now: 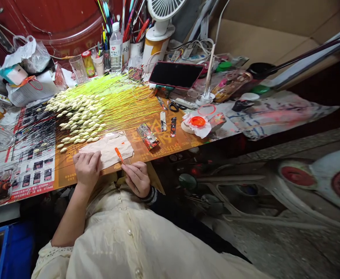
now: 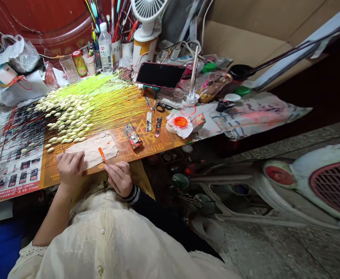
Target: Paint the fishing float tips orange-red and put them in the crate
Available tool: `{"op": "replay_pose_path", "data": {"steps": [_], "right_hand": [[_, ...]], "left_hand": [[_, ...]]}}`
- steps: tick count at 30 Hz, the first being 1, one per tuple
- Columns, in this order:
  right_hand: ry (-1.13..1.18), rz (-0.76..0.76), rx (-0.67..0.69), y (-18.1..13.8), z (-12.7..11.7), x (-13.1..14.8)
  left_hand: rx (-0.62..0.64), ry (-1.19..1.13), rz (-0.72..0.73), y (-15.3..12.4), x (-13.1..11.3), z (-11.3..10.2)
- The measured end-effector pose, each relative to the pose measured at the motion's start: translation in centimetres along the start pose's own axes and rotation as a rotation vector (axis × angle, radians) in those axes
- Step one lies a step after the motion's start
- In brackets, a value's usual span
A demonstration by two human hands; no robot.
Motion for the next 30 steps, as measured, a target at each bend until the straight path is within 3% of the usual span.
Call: {"op": "replay_pose_path", "data": {"steps": [15,22,30], "right_hand": [[0.035,-0.032,-0.03,-0.1,-0.1,0.0],[0.034,-0.045,0.073,0.1,0.7,0.8],[-0.005,-0.028,0.076,0.1,1.2,1.0]], "left_hand": [[-0.004,0.006,-0.001,0.1,-0.1,-0.2],[0.021,-0.005,-0.016,-0.1,-0.2,-0.2],[0.0,0.027,0.004,-0.1,-0.1,-0.2]]}}
Point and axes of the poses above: each hand's wrist, its own y-axis towards the middle knuckle, its own z-axis out of the palm, x = y × z, the point moved 1 cm from there along y, towards the middle knuckle, and after that the axes turned 14 degrees about y, right-handed, at the moved point
